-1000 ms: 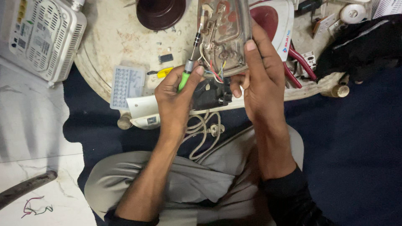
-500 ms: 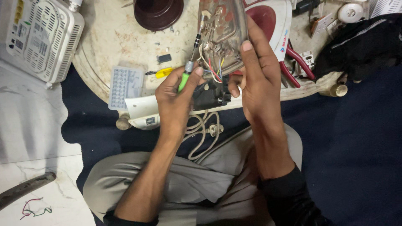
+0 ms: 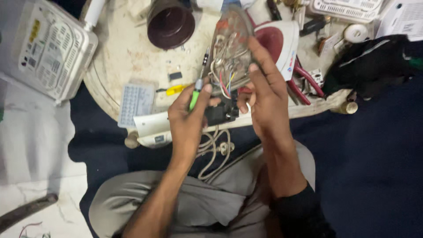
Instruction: The person sits on the floor and uses a screwdriver to adjust internal components and wires inside a disassembled electric iron. They manipulate the heating element and connections, then reassemble the iron's casing.
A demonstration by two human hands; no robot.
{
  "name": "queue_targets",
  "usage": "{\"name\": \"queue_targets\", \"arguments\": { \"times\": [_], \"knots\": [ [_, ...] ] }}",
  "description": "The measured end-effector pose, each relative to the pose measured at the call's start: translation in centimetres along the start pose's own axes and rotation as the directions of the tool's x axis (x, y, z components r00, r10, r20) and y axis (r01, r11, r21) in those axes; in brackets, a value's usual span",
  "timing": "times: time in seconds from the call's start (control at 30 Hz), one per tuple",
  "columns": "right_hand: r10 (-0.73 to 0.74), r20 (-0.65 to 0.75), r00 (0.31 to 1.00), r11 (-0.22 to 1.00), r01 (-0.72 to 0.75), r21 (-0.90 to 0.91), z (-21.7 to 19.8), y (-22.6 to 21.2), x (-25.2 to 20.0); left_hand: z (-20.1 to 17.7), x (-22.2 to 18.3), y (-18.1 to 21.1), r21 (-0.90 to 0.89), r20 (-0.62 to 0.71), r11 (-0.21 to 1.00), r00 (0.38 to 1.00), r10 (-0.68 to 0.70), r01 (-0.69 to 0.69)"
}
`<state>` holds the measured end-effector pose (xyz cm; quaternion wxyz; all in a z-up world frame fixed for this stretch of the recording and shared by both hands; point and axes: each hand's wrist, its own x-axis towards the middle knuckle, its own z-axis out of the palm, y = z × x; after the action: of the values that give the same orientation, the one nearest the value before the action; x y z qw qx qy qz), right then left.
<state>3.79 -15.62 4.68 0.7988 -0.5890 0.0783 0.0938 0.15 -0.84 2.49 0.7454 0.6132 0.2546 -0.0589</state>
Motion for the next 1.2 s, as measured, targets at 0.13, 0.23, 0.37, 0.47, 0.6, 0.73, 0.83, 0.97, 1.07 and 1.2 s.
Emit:
{"name": "queue_targets", "arguments": {
  "times": [0.13,0.23,0.37,0.47,0.6,0.73,0.83,0.97,1.07,1.2],
  "knots": [
    [-0.019,-0.029,0.999,0.999,0.018,-0.033,-0.3,0.9,0.1,-0.5,-0.5,-1.0,0.032,0.011,0.999,1.0,-0.005,0.005],
    [-0.055,-0.038,0.998,0.998,0.054,-0.045,-0.4,1.8,0.9,-0.6,0.1,-1.5,0.02,0.013,0.997,0.997,-0.071,0.07],
    [-0.048,-0.081,0.996,0.998,0.045,-0.049,-0.6,2.9,1.2,-0.7,0.1,-1.9,-0.005,0.057,0.999,0.997,0.048,-0.047],
    [-0.081,-0.14,0.987,0.984,0.057,-0.168,-0.3,3.5,1.7,-1.2,0.3,-1.3,0.158,0.077,0.983,0.994,0.082,-0.094],
    [-0.142,-0.126,0.982,0.966,0.11,-0.234,-0.2,4.4,1.7,-1.7,-0.3,-1.0,0.426,0.044,0.905,0.999,0.003,-0.021],
    [-0.186,-0.104,0.977,0.928,0.14,-0.346,0.2,4.1,1.5,-1.8,-0.4,-0.5,0.633,0.068,0.666,0.885,0.46,-0.394],
    [-0.196,-0.111,0.974,0.895,0.132,-0.427,0.8,3.8,1.4,-1.8,-0.5,-0.5,0.616,0.067,0.665,0.869,0.49,-0.423],
    [-0.259,-0.084,0.962,0.789,0.161,-0.592,1.5,3.2,0.7,-1.3,-2.0,-0.9,0.506,0.047,0.801,0.937,0.345,-0.32],
    [-0.287,-0.045,0.957,0.738,0.19,-0.647,1.6,2.8,0.8,-0.7,-3.7,-2.1,0.421,0.039,0.858,0.95,0.309,-0.296],
    [-0.245,-0.037,0.969,0.73,0.159,-0.664,1.1,2.7,1.4,-0.2,-3.4,-4.1,-0.012,0.07,0.999,0.997,0.044,-0.043]
  ]
}}
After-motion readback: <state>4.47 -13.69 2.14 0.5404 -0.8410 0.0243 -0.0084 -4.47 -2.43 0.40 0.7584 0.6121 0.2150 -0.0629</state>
